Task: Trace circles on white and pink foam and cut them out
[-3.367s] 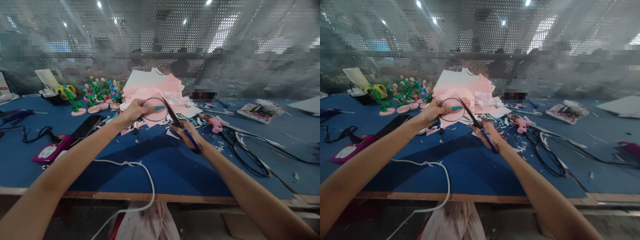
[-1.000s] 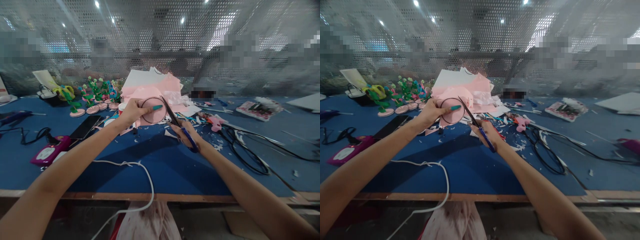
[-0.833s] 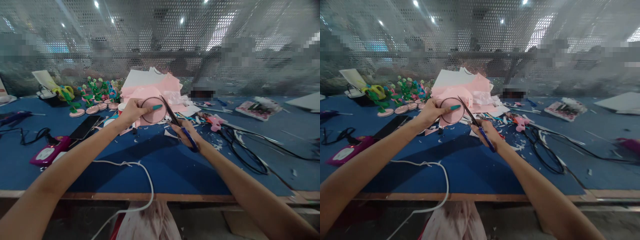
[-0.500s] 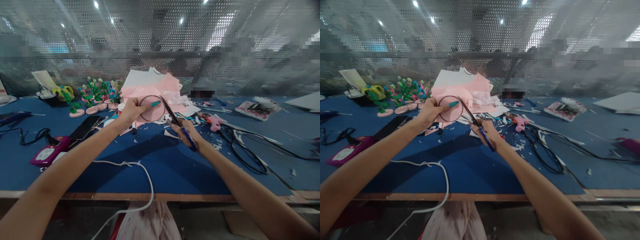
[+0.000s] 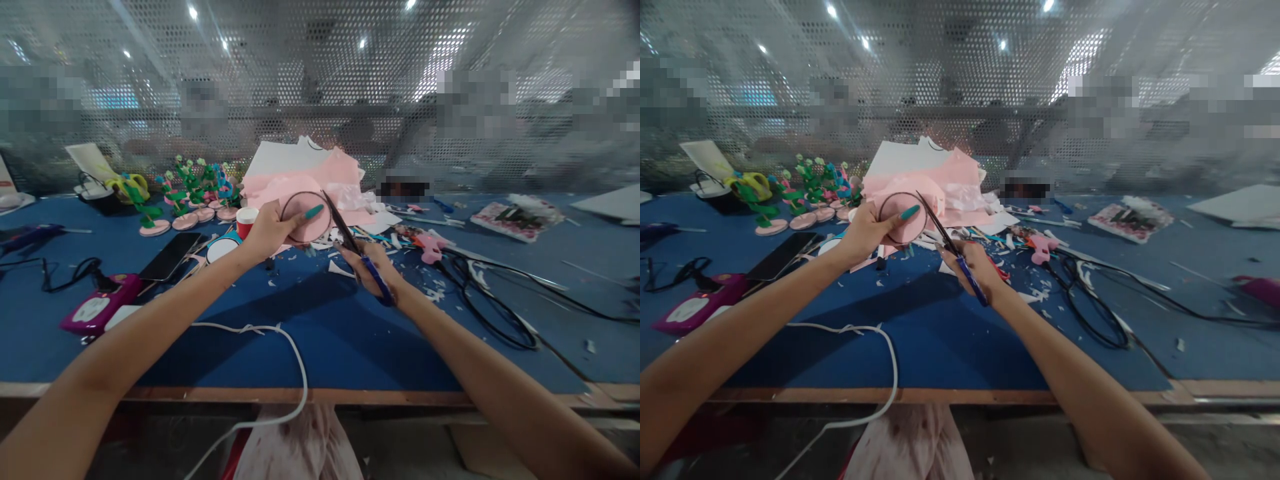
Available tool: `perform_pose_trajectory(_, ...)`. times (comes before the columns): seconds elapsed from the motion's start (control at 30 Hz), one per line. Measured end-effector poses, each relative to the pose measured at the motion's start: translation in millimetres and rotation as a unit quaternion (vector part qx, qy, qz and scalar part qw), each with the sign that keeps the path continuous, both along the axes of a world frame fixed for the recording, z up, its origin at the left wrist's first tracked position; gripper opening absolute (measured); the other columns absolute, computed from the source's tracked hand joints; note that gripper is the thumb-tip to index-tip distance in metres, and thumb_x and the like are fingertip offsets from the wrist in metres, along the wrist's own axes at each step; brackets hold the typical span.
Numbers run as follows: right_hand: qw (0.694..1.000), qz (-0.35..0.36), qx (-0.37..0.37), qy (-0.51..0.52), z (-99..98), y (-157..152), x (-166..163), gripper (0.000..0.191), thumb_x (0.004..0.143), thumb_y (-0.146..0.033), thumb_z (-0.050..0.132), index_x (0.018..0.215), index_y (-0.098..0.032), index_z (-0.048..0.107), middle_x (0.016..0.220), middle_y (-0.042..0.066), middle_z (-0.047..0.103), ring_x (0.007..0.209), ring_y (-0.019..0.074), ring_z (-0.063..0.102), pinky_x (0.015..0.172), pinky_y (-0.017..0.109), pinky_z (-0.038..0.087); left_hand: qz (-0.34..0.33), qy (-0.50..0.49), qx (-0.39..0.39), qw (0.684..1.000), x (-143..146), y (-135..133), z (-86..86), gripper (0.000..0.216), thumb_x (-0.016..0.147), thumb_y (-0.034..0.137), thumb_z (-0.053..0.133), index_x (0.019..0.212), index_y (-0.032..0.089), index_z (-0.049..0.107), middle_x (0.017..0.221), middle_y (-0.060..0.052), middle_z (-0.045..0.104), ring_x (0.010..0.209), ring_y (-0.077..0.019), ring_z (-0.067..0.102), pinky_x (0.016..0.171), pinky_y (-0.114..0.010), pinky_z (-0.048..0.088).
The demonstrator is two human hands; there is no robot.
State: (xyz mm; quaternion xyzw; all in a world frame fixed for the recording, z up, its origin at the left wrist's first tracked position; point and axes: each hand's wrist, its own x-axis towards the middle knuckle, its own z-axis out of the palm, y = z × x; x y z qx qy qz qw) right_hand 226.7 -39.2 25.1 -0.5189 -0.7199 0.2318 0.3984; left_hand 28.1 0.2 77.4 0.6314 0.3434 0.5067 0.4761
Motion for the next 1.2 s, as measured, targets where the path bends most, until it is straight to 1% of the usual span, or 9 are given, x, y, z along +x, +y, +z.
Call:
perform_pose_trajectory(0.17,1.0,0.005,-0.008,-0.014,-2.5,2,2,0.051,0.085,-0.068,0.049,0.063,-0.022,0.044,0.039,-0.002,0.045,0.035,0.0142,0.048,0.043,0.028,0.039,0.027,0.089,0.003,0.996,-2,-6,7.2,0.043,0.067,0.031,0.084,0.056,0.017,0.045,0.042,0.009,0.037,0.036,-0.0045,0.043,0.036,-0.017,0.033)
perform_pose_trajectory(0.23,1.0,0.006,-0.014,-0.016,-1.7,1,2,0.051,0.085,-0.069,0.048,0.065,-0.022,0.047,0.037,-0.002,0.045,0.033,0.0147,0.048,0.044,0.029,0.04,0.038,0.12,0.013,0.992,-2,-6,6.8,0.046,0.071,0.031,0.082,0.054,0.018,0.04,0.039,0.01,0.033,0.033,-0.0032,0.04,0.033,-0.015,0.027)
perform_pose_trajectory(0.4,1.0,0.013,-0.019,-0.01,0.2,-2,0,0.051,0.084,-0.071,0.047,0.067,-0.022,0.047,0.038,-0.002,0.045,0.033,0.0148,0.047,0.043,0.029,0.041,0.034,0.159,0.031,0.986,-4,-5,4.9,0.048,0.074,0.034,0.08,0.052,0.018,0.041,0.034,0.008,0.036,0.029,-0.0033,0.038,0.031,-0.015,0.025)
perform_pose_trajectory(0.53,1.0,0.014,-0.024,-0.008,-0.9,-2,1,0.049,0.083,-0.068,0.048,0.068,-0.022,0.044,0.039,-0.002,0.046,0.033,0.0138,0.046,0.041,0.027,0.038,0.028,0.151,0.017,0.988,-3,-8,8.8,0.042,0.074,0.029,0.08,0.056,0.017,0.044,0.035,0.008,0.039,0.029,-0.0036,0.038,0.031,-0.015,0.025)
perform_pose_trajectory(0.7,0.999,0.029,-0.02,-0.01,-2.2,-1,3,0.048,0.083,-0.067,0.047,0.077,-0.019,0.053,0.041,-0.003,0.047,0.033,0.0134,0.046,0.039,0.026,0.035,0.03,0.162,-0.01,0.986,-2,-14,15.7,0.045,0.076,0.021,0.077,0.05,0.017,0.041,0.032,0.009,0.036,0.027,-0.0016,0.034,0.03,-0.015,0.02)
perform_pose_trajectory(0.8,0.999,0.03,-0.026,-0.011,-2.9,-1,3,0.05,0.083,-0.067,0.047,0.081,-0.018,0.056,0.042,-0.003,0.047,0.034,0.0136,0.046,0.039,0.026,0.036,0.035,0.165,-0.018,0.985,-2,-15,17.9,0.046,0.075,0.02,0.078,0.049,0.017,0.04,0.032,0.009,0.035,0.027,-0.0019,0.034,0.032,-0.015,0.022)
perform_pose_trajectory(0.9,0.999,0.023,-0.03,-0.011,-3.8,-1,3,0.049,0.082,-0.067,0.048,0.079,-0.019,0.055,0.043,-0.003,0.046,0.035,0.0137,0.047,0.041,0.026,0.037,0.036,0.175,-0.026,0.984,-3,-14,18.7,0.047,0.075,0.022,0.078,0.048,0.017,0.04,0.032,0.008,0.036,0.028,-0.0023,0.034,0.033,-0.016,0.023)
perform_pose_trajectory(1.03,0.999,0.002,-0.034,-0.002,-4.6,0,3,0.047,0.081,-0.066,0.052,0.075,-0.02,0.052,0.044,-0.005,0.042,0.037,0.0131,0.046,0.043,0.027,0.037,0.024,0.157,-0.027,0.987,-3,-13,18.8,0.046,0.07,0.02,0.081,0.049,0.017,0.041,0.032,0.009,0.037,0.028,-0.0022,0.035,0.033,-0.016,0.022)
perform_pose_trajectory(1.2,1.0,0.015,-0.027,0.006,-2.4,1,3,0.046,0.082,-0.065,0.053,0.07,-0.021,0.047,0.047,-0.005,0.04,0.04,0.0119,0.044,0.045,0.027,0.036,0.009,0.139,-0.02,0.99,-4,-11,17.0,0.046,0.069,0.024,0.082,0.049,0.017,0.041,0.034,0.01,0.036,0.03,-0.0011,0.032,0.033,-0.016,0.021)
